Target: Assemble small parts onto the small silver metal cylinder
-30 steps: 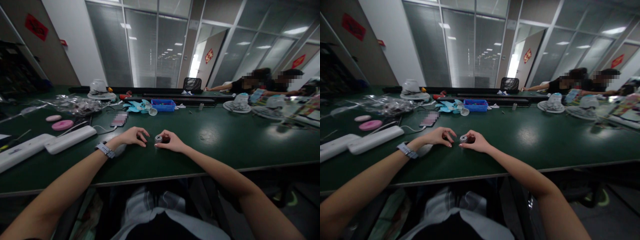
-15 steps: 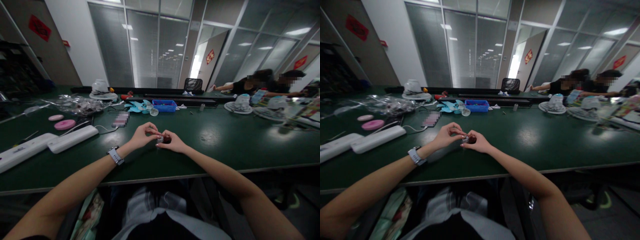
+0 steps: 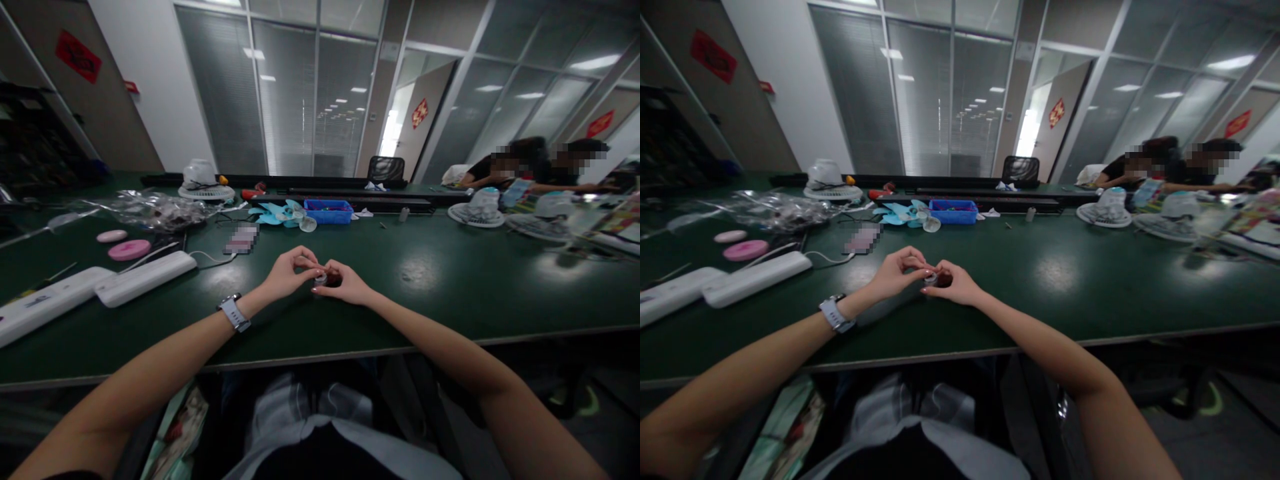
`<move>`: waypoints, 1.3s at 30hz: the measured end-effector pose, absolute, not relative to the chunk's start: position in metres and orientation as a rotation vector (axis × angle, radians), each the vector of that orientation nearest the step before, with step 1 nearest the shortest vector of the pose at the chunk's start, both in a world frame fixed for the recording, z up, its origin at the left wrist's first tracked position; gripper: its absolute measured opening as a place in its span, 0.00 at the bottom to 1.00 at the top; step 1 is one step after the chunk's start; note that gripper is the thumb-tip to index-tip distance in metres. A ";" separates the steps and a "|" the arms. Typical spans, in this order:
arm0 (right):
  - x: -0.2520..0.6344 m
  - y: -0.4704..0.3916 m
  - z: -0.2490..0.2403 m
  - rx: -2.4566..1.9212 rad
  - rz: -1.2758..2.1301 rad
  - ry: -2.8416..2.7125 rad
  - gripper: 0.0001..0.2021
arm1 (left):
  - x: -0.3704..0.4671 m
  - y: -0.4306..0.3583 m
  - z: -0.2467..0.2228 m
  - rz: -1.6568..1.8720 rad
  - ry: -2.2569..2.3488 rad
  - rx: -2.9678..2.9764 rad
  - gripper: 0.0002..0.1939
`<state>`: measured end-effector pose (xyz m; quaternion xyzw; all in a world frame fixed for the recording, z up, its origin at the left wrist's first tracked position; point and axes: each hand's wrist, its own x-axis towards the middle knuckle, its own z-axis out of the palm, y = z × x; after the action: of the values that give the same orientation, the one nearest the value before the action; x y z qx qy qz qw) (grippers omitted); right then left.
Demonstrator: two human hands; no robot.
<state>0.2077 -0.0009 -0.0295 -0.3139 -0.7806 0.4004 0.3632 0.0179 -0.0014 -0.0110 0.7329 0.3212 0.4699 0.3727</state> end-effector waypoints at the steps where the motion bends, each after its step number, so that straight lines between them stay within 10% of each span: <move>1: 0.208 -0.001 -0.030 -0.801 1.038 -2.007 0.20 | 0.018 -0.001 -0.011 1.207 0.818 1.868 0.15; 39: 0.207 0.001 -0.026 -0.810 1.127 -1.997 0.20 | -0.018 0.011 0.004 0.941 0.850 1.942 0.23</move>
<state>0.2074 0.0008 -0.0264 -0.3121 -0.7700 0.4347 0.3473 -0.0176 0.0111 0.0043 0.7674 0.3361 0.3718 0.3998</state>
